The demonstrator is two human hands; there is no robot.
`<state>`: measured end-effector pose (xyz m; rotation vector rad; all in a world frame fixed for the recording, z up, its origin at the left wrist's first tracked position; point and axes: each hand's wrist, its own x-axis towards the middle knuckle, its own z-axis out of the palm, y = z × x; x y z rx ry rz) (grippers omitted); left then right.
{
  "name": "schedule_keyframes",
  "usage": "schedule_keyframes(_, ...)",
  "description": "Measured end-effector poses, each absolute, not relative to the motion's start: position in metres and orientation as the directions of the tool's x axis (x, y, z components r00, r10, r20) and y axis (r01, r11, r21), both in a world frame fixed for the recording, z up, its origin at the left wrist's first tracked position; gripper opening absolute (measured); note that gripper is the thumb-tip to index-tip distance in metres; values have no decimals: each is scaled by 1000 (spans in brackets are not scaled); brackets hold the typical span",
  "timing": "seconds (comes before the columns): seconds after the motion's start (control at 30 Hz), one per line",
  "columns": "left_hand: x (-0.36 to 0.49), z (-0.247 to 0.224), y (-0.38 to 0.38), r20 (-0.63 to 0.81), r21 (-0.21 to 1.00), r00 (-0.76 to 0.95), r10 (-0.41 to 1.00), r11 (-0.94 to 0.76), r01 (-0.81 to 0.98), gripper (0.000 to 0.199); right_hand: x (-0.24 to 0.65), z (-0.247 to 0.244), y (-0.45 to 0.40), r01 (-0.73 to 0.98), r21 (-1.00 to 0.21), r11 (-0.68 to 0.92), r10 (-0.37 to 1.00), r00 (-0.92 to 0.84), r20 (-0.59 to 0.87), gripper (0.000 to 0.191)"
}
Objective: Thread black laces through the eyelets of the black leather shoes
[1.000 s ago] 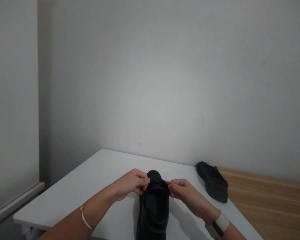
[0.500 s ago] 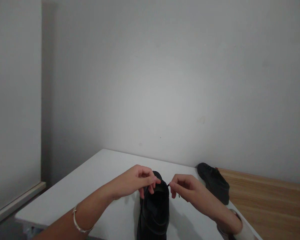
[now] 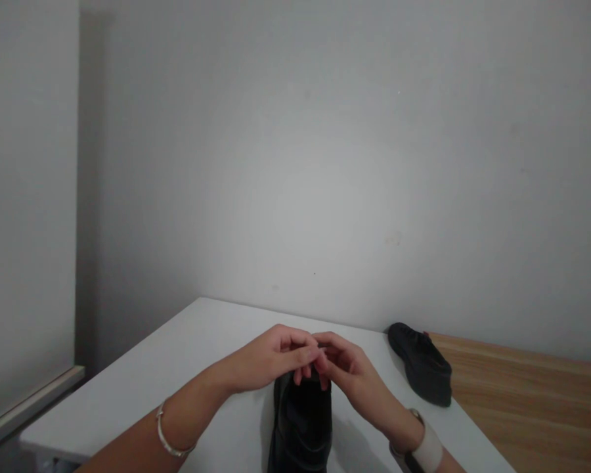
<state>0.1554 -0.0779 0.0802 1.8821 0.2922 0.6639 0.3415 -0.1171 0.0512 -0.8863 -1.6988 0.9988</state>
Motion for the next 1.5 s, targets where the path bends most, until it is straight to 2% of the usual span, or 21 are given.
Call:
schedule_keyframes(0.1, 153, 75, -73, 403, 865, 728, 554, -492, -104, 49, 342, 48, -114, 151, -895, 420, 904, -157, 398, 28)
schedule_keyframes(0.17, 152, 66, -67, 460, 849, 623, 632, -518, -101, 45, 345, 43, -110, 93, -900, 426, 905, -40, 424, 28)
schedule_keyframes(0.23, 152, 55, -60, 476, 871, 516, 712, -461, -169, 37, 349, 38, -106, -75, -902, 425, 905, 67, 421, 28)
schedule_keyframes(0.33, 151, 40, -49, 438, 879, 427, 792, -277, -387, 30, 356, 34, -103, -375, -851, 368, 930, 151, 335, 28)
schedule_keyframes(0.4, 149, 33, -42, 410, 860, 405, 817, -199, -470, 33, 362, 32, -102, -443, -829, 342, 940, 167, 298, 30)
schedule_keyframes(0.47, 145, 27, -34, 414, 852, 386, 824, -203, -482, 42, 372, 28, -100, -356, -855, 376, 925, 206, 321, 29)
schedule_keyframes(0.53, 139, 20, -28, 434, 871, 392, 811, -267, -413, 39, 383, 22, -99, -132, -897, 423, 892, 233, 387, 28)
schedule_keyframes(0.6, 133, 13, -24, 442, 896, 431, 786, -367, -249, 29, 393, 15, -99, 135, -894, 428, 876, 184, 447, 29)
schedule_keyframes(0.67, 127, 6, -24, 440, 872, 486, 755, -489, -29, 24, 399, 9, -103, 351, -834, 426, 876, 68, 477, 28)
schedule_keyframes(0.77, 124, 1, -31, 492, 693, 552, 673, -687, 220, 22, 400, 4, -110, 539, -711, 452, 865, -70, 496, 23)
schedule_keyframes(0.87, 128, 0, -39, 569, 481, 595, 568, -816, 320, 20, 394, 3, -115, 659, -594, 462, 844, -119, 524, 19)
schedule_keyframes(1.0, 138, 3, -48, 599, 324, 625, 501, -865, 383, 15, 388, 1, -116, 745, -481, 462, 818, -147, 557, 15)
schedule_keyframes(1.13, 145, 2, -53, 624, 277, 610, 489, -868, 412, 14, 386, -1, -116, 774, -451, 444, 793, -106, 600, 12)
schedule_keyframes(1.27, 149, -2, -53, 626, 398, 552, 551, -834, 382, 14, 382, -1, -118, 728, -517, 450, 821, -109, 561, 16)
schedule_keyframes(1.37, 151, -2, -56, 579, 509, 505, 641, -767, 390, 10, 379, -2, -121, 705, -537, 463, 829, -131, 543, 17)
schedule_keyframes(1.5, 154, 3, -63, 502, 586, 495, 709, -700, 408, 16, 375, -2, -127, 701, -545, 461, 834, -131, 536, 22)
